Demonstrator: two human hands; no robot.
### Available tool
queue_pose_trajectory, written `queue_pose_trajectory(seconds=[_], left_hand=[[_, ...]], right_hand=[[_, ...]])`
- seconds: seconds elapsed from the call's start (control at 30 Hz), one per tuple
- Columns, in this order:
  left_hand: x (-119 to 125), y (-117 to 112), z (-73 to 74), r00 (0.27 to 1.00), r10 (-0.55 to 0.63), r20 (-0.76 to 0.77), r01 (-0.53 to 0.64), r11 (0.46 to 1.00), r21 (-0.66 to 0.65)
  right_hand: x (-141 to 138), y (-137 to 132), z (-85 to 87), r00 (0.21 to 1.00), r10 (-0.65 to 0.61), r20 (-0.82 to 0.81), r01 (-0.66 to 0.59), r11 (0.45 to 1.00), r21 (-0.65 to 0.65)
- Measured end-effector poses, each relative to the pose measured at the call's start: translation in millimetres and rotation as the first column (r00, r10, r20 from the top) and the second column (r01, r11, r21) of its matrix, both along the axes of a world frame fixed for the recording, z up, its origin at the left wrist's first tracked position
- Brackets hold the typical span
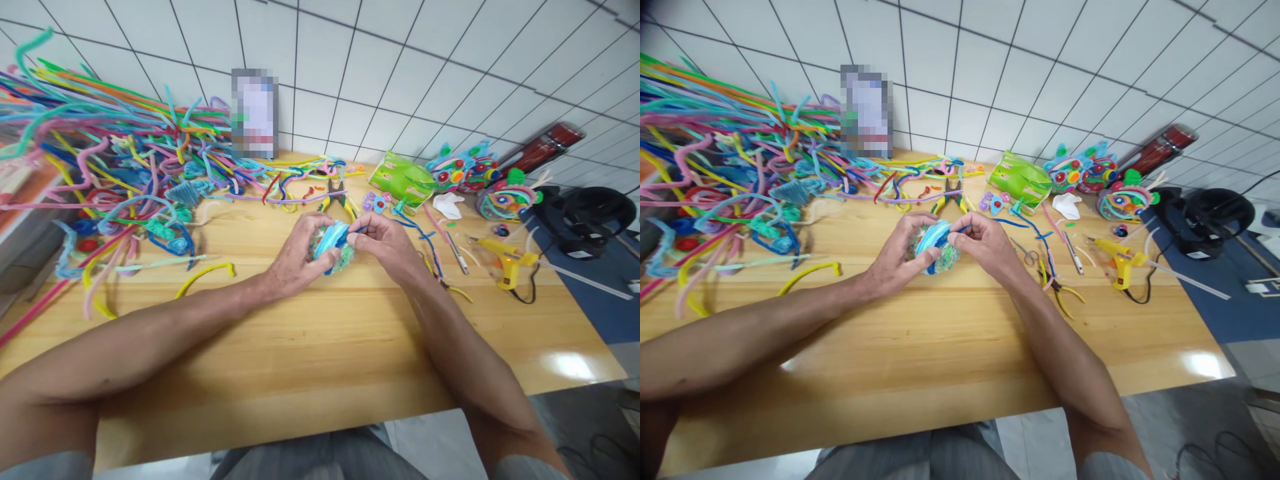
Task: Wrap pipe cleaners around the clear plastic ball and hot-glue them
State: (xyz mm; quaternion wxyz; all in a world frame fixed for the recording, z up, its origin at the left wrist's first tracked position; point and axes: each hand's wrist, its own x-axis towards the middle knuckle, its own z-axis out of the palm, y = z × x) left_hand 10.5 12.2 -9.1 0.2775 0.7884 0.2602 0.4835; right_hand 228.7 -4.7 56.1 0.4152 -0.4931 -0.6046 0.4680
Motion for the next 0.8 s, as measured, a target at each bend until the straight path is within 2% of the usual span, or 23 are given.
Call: queue_pose_trajectory(seconds=[0.27,0.53,0.8], left_hand=[[0.7,3.5,-4.4,1.000,-0.010,0.012,0.010,0.999,0.052],[2.7,1.4,0.0,0.999,-0.031,0.028,0.035,0.990,-0.136],[1.0,1.5,-0.9,0.998,-0.029,0.063,0.036,0.994,-0.103]], right_hand=[[2.3,4.4,-5.7,0.997,-0.042,-0.057,0.040,0.998,-0.040],[-3.3,-0.9,-1.9,1.000,-0.026,-0.013,0.026,1.000,-0.013],[1.9,4.3,-6.2,0.999,-0.042,-0.006,0.042,0.999,-0.007]])
